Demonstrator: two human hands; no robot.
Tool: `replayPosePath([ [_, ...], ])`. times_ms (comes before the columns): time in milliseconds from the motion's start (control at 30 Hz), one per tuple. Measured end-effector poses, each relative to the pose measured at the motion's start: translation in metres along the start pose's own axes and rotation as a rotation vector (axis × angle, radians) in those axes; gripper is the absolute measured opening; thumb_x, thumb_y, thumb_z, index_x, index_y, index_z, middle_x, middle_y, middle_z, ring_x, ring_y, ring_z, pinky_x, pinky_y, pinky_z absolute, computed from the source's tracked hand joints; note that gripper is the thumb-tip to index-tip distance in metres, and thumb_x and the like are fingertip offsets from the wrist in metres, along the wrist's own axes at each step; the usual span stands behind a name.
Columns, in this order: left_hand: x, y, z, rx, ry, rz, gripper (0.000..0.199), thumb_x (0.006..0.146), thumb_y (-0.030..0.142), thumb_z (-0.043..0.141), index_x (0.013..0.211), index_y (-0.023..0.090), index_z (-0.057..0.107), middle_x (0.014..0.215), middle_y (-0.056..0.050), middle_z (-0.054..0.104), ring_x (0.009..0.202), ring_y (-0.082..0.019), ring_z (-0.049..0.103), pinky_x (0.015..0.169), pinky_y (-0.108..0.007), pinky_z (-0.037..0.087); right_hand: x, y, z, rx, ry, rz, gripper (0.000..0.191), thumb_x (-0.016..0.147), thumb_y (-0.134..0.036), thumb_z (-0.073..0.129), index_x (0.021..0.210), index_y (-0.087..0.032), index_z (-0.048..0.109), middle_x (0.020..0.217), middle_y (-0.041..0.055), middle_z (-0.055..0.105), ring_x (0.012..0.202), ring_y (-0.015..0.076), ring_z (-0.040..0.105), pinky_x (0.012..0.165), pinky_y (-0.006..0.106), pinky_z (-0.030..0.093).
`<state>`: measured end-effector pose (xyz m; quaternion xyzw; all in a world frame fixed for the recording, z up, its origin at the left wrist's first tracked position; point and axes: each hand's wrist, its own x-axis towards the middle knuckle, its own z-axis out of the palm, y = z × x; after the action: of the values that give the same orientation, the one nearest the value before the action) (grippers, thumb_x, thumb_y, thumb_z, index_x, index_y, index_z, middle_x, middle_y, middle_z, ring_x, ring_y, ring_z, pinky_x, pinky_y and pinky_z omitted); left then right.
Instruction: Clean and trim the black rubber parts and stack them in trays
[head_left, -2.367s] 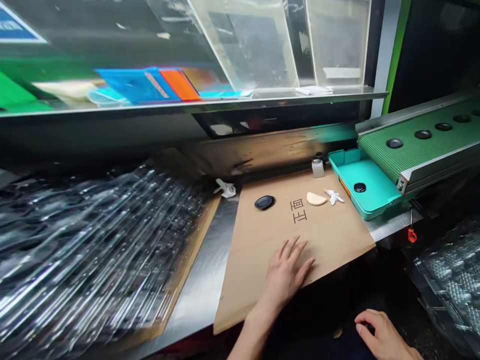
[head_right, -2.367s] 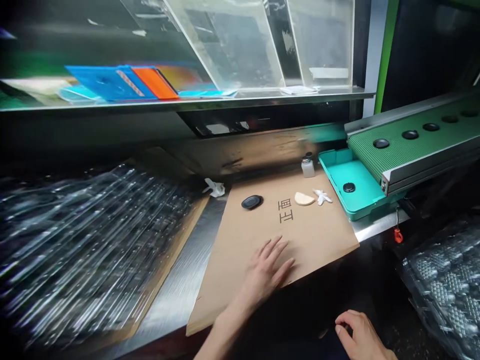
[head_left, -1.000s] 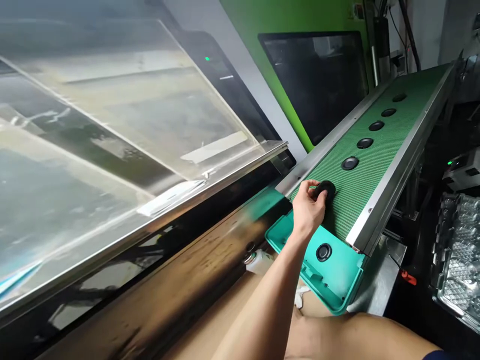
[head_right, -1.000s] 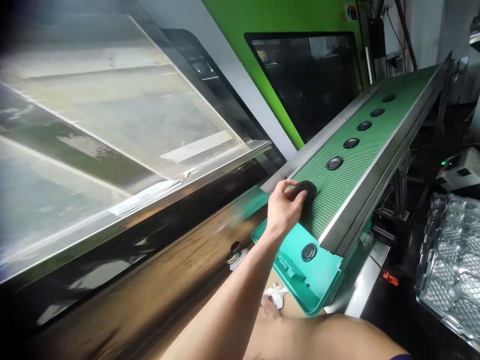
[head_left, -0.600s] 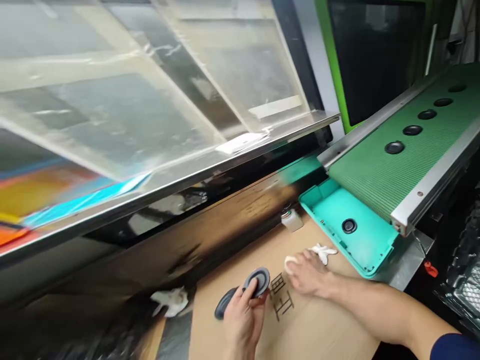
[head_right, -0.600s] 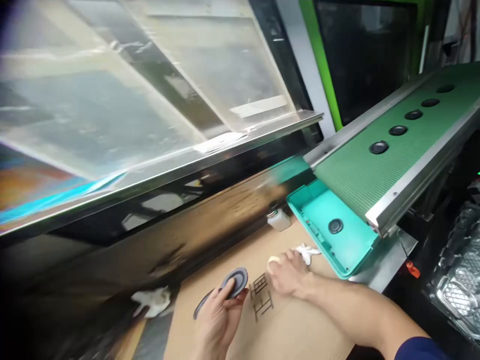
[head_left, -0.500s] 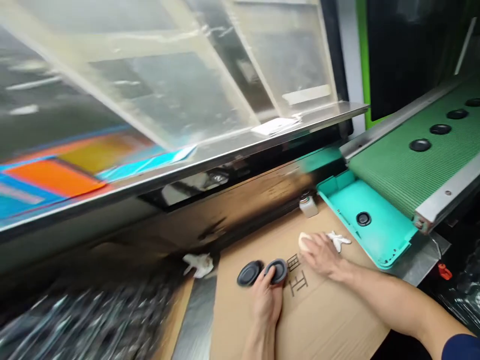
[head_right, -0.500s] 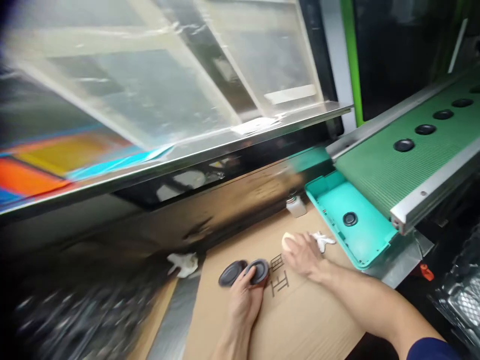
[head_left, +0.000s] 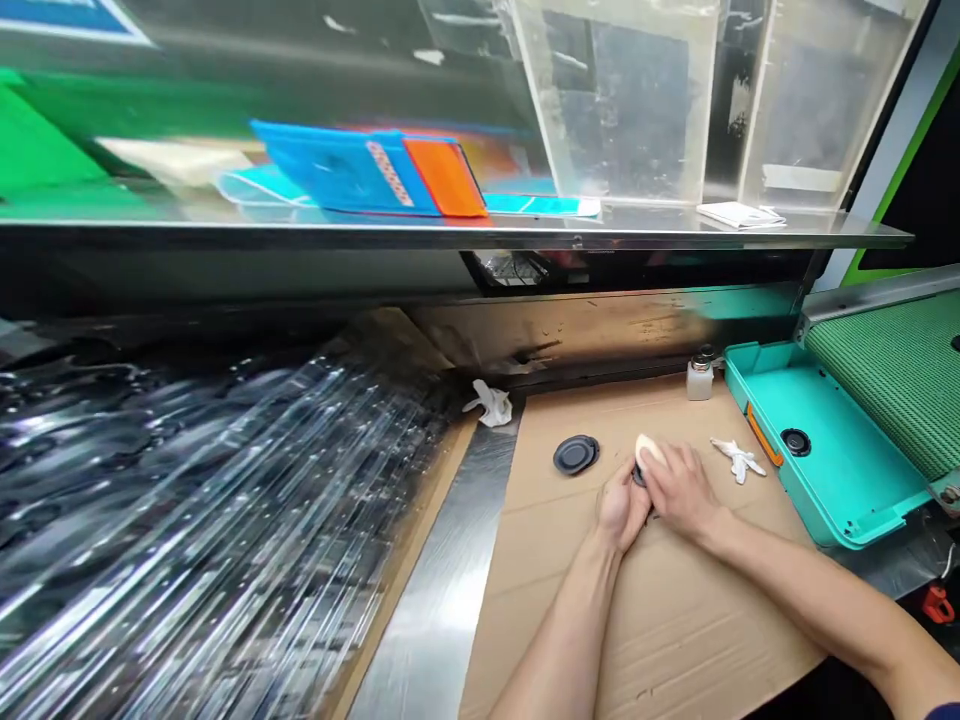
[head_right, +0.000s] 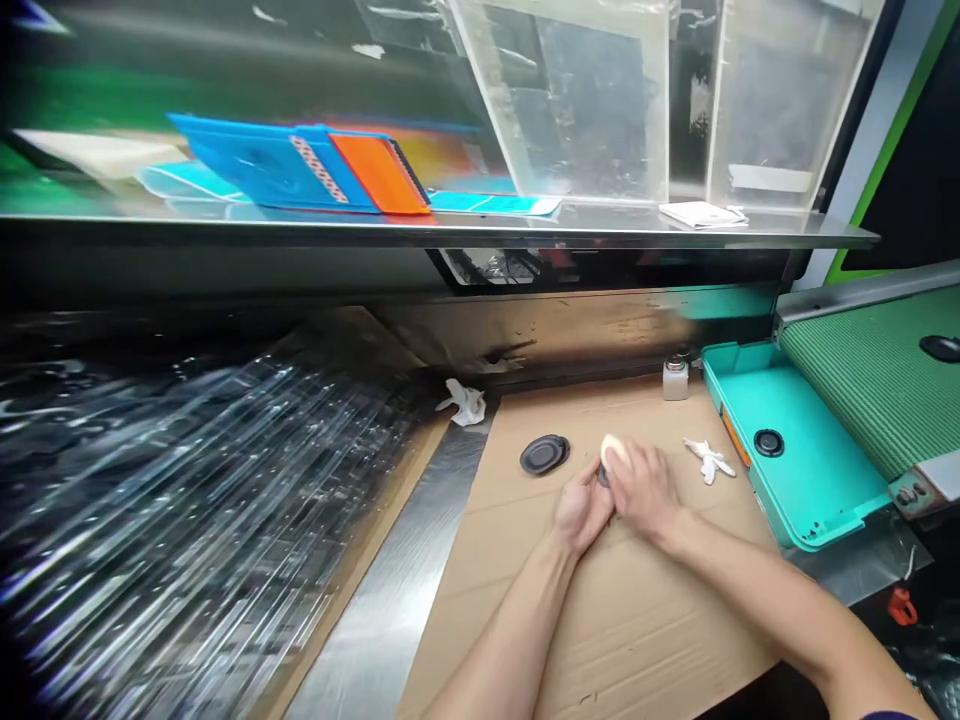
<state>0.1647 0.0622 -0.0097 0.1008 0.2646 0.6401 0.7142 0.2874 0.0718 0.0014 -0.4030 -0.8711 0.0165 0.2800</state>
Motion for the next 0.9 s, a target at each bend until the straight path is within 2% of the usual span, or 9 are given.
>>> replayPosePath([
  [67,0.003,0.0,0.0,-0.003,0.024,0.055,0.029,0.097,0.026,0.05,0.113,0.012,0.069,0.12,-0.014,0.071,0.118,-0.025,0.065,0.107,-0.041,0.05,0.009,-0.001,-0.001,0.023,-0.001,0.071,0.04,0.103,-0.028,0.04,0.137,-0.021,0.06,0.139,0.0129,0.058,0.108,0.027,0.051,0.096,0.043,0.043],
  [200,0.004,0.002,0.0,-0.009,0.007,0.023,0.027,0.097,0.031,0.053,0.104,0.012,0.07,0.116,-0.015,0.072,0.116,-0.026,0.066,0.105,-0.042,0.052,0.006,-0.001,-0.001,0.078,-0.021,-0.04,0.041,0.102,-0.029,0.042,0.138,-0.019,0.06,0.145,0.0134,0.053,0.111,0.027,0.05,0.097,0.042,0.041],
  [333,0.004,0.002,-0.002,0.072,0.024,0.111,0.02,0.095,0.027,0.058,0.098,0.011,0.07,0.109,-0.015,0.074,0.113,-0.027,0.068,0.104,-0.044,0.052,-0.001,0.003,0.0,0.045,0.008,0.084,0.042,0.104,-0.024,0.036,0.138,-0.017,0.059,0.138,0.0158,0.058,0.114,0.027,0.051,0.099,0.043,0.04],
  [467,0.003,0.001,-0.001,0.086,-0.003,0.085,0.021,0.093,0.029,0.062,0.1,0.011,0.07,0.11,-0.016,0.074,0.112,-0.028,0.068,0.102,-0.044,0.053,-0.005,0.011,0.002,0.041,-0.026,-0.037,0.042,0.101,-0.028,0.043,0.139,-0.02,0.058,0.145,0.0138,0.053,0.115,0.0283,0.05,0.098,0.043,0.042],
  [600,0.0,0.005,0.002,0.145,0.025,0.122,0.021,0.095,0.027,0.058,0.104,0.01,0.068,0.111,-0.016,0.074,0.108,-0.027,0.07,0.094,-0.044,0.057,0.003,0.037,-0.004,0.073,0.09,0.189,0.038,0.099,-0.027,0.046,0.132,-0.018,0.062,0.134,0.0145,0.06,0.113,0.0284,0.052,0.099,0.045,0.043],
  [733,-0.001,0.009,0.003,0.135,0.055,0.092,0.03,0.098,0.033,0.054,0.108,0.007,0.067,0.112,-0.02,0.073,0.101,-0.026,0.072,0.085,-0.039,0.059,0.006,0.047,-0.016,0.266,0.209,0.225,0.05,0.092,-0.03,0.057,0.139,-0.015,0.052,0.131,0.0162,0.058,0.122,0.0276,0.053,0.105,0.043,0.044],
  [800,0.001,0.009,0.003,0.108,0.069,0.104,0.03,0.099,0.033,0.053,0.109,0.009,0.068,0.11,-0.017,0.073,0.098,-0.023,0.071,0.084,-0.037,0.059,0.004,0.041,-0.018,0.351,0.176,0.22,0.058,0.087,-0.032,0.064,0.141,-0.017,0.049,0.127,0.0148,0.059,0.118,0.0262,0.056,0.102,0.041,0.047],
  [900,0.002,0.007,0.002,0.089,0.088,0.114,0.031,0.1,0.034,0.051,0.111,0.012,0.069,0.11,-0.011,0.073,0.1,-0.02,0.069,0.091,-0.036,0.057,0.0,0.028,-0.016,0.421,0.05,0.177,0.051,0.087,-0.031,0.064,0.136,-0.019,0.054,0.121,0.0122,0.063,0.11,0.0239,0.061,0.096,0.037,0.051],
])
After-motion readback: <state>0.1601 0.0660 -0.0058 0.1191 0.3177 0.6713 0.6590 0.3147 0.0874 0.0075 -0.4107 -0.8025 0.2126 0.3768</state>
